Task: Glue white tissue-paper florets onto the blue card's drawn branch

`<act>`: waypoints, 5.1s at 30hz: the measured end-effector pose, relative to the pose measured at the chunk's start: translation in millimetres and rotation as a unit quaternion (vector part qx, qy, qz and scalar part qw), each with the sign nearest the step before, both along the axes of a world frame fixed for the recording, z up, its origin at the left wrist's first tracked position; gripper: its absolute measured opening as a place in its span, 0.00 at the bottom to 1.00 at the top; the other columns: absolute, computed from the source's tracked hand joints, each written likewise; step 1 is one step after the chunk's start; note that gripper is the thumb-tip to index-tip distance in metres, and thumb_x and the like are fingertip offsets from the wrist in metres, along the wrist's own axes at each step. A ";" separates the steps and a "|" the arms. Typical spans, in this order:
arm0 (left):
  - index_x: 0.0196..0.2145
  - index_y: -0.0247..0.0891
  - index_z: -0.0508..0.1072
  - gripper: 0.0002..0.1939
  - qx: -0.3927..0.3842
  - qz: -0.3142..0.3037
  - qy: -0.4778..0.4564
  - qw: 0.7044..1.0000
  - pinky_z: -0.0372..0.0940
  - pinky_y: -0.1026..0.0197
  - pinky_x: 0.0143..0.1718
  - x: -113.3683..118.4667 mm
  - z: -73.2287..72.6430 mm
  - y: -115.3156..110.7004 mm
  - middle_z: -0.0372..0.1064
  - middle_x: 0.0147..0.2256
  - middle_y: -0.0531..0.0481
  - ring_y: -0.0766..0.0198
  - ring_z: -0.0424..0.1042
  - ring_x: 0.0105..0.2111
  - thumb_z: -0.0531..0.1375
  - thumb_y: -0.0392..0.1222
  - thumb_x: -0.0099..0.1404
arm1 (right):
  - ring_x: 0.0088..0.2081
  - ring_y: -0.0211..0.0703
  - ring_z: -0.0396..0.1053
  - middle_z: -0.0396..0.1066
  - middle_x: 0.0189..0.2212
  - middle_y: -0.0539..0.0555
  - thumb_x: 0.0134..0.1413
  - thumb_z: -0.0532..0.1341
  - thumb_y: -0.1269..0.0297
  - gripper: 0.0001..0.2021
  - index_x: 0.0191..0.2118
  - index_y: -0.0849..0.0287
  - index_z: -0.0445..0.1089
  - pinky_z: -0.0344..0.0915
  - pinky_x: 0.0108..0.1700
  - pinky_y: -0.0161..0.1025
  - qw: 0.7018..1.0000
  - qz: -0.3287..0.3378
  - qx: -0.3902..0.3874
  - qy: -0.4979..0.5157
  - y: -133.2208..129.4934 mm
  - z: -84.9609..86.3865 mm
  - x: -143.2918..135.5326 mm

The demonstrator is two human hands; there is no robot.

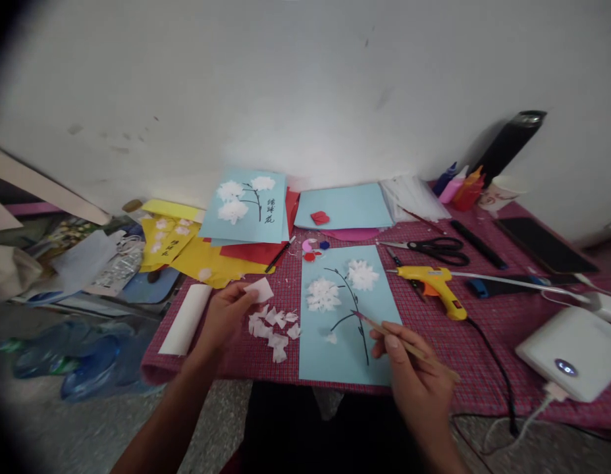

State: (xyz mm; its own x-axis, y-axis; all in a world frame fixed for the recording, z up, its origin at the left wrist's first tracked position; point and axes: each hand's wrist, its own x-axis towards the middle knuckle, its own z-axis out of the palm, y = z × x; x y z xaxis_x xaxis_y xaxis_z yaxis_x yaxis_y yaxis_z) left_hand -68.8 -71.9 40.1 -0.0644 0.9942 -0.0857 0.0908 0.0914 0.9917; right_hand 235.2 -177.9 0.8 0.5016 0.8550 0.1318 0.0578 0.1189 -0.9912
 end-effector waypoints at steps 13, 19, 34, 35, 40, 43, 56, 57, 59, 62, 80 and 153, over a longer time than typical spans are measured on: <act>0.37 0.35 0.79 0.13 -0.103 -0.098 -0.215 0.966 0.72 0.64 0.31 59.3 -8.8 -71.1 0.77 0.31 0.50 0.67 0.74 0.27 0.71 0.46 0.59 | 0.27 0.43 0.73 0.80 0.31 0.55 0.64 0.64 0.60 0.08 0.45 0.54 0.78 0.72 0.31 0.41 0.975 0.199 0.015 0.092 -21.7 31.8 -57.0; 0.37 0.35 0.78 0.15 -0.118 -0.094 -0.240 0.959 0.72 0.64 0.29 57.7 -6.8 -75.6 0.77 0.30 0.51 0.67 0.74 0.25 0.73 0.46 0.56 | 0.26 0.39 0.72 0.79 0.32 0.52 0.65 0.64 0.60 0.08 0.47 0.52 0.77 0.69 0.31 0.37 0.956 0.223 0.008 0.192 -20.6 19.8 -55.2; 0.39 0.36 0.84 0.12 -0.147 -0.155 -0.241 0.947 0.71 0.64 0.32 54.7 0.4 -79.2 0.79 0.31 0.48 0.66 0.74 0.28 0.67 0.34 0.55 | 0.25 0.39 0.70 0.77 0.29 0.53 0.61 0.67 0.57 0.10 0.43 0.57 0.78 0.67 0.30 0.38 0.953 0.200 -0.056 0.222 -15.1 7.5 -53.0; 0.39 0.36 0.84 0.11 -0.153 -0.157 -0.246 0.944 0.70 0.65 0.32 55.2 1.1 -79.1 0.80 0.32 0.48 0.67 0.74 0.28 0.68 0.36 0.56 | 0.25 0.39 0.70 0.77 0.29 0.53 0.60 0.68 0.57 0.10 0.42 0.57 0.78 0.66 0.29 0.38 0.949 0.200 -0.061 0.237 -14.4 9.1 -53.7; 0.37 0.36 0.83 0.15 -0.172 -0.153 -0.297 0.927 0.68 0.67 0.32 59.2 -2.3 -82.2 0.79 0.33 0.49 0.68 0.73 0.29 0.76 0.40 0.50 | 0.23 0.37 0.69 0.77 0.27 0.51 0.58 0.69 0.57 0.10 0.40 0.57 0.78 0.65 0.28 0.36 0.934 0.209 -0.067 0.281 -14.6 15.1 -59.1; 0.37 0.36 0.83 0.18 -0.171 -0.145 -0.334 0.916 0.68 0.66 0.32 60.6 -8.2 -86.2 0.78 0.31 0.50 0.68 0.73 0.29 0.78 0.39 0.47 | 0.23 0.37 0.69 0.77 0.27 0.52 0.58 0.69 0.57 0.10 0.40 0.57 0.78 0.65 0.28 0.35 0.932 0.213 -0.069 0.284 -16.4 14.5 -62.0; 0.35 0.35 0.81 0.16 -0.190 -0.118 -0.350 0.909 0.66 0.64 0.33 60.4 -9.6 -91.7 0.78 0.29 0.50 0.67 0.72 0.28 0.77 0.38 0.48 | 0.27 0.36 0.71 0.78 0.30 0.51 0.64 0.65 0.59 0.08 0.44 0.56 0.77 0.66 0.34 0.37 0.940 0.242 -0.057 0.234 -24.2 -1.2 -61.0; 0.35 0.34 0.81 0.16 -0.193 -0.117 -0.354 0.907 0.66 0.64 0.33 60.4 -9.3 -92.0 0.78 0.28 0.50 0.67 0.72 0.27 0.77 0.38 0.48 | 0.27 0.36 0.71 0.78 0.30 0.50 0.65 0.65 0.59 0.08 0.44 0.56 0.77 0.66 0.34 0.37 0.940 0.243 -0.055 0.231 -24.7 -2.3 -60.9; 0.34 0.34 0.81 0.15 -0.197 -0.116 -0.359 0.905 0.66 0.64 0.32 60.6 -9.4 -92.5 0.78 0.28 0.49 0.67 0.72 0.27 0.77 0.37 0.48 | 0.28 0.36 0.71 0.78 0.31 0.50 0.65 0.64 0.59 0.08 0.45 0.55 0.77 0.67 0.34 0.37 0.943 0.243 -0.055 0.220 -25.6 -4.3 -60.6; 0.35 0.35 0.82 0.14 -0.200 -0.113 -0.368 0.901 0.65 0.65 0.31 61.0 -10.6 -93.0 0.78 0.28 0.50 0.68 0.72 0.26 0.76 0.36 0.48 | 0.28 0.36 0.72 0.78 0.32 0.51 0.65 0.64 0.60 0.08 0.44 0.56 0.77 0.67 0.35 0.37 0.949 0.238 -0.058 0.196 -26.5 -5.4 -60.5; 0.39 0.35 0.84 0.15 -0.198 -0.125 -0.354 0.906 0.68 0.66 0.31 61.7 -11.7 -92.4 0.80 0.31 0.46 0.67 0.74 0.28 0.75 0.40 0.53 | 0.27 0.38 0.73 0.75 0.25 0.50 0.65 0.64 0.58 0.09 0.43 0.58 0.77 0.68 0.32 0.35 0.969 0.211 -0.055 0.117 -24.4 6.0 -61.5; 0.69 0.44 0.58 0.28 -0.147 -0.503 -0.064 0.849 0.65 0.66 0.32 36.7 -5.1 -108.2 0.68 0.40 0.47 0.66 0.66 0.33 0.53 0.51 0.76 | 0.24 0.36 0.73 0.76 0.33 0.53 0.62 0.65 0.64 0.06 0.34 0.56 0.78 0.69 0.26 0.33 0.931 0.357 -0.066 0.024 -57.4 -1.9 -42.4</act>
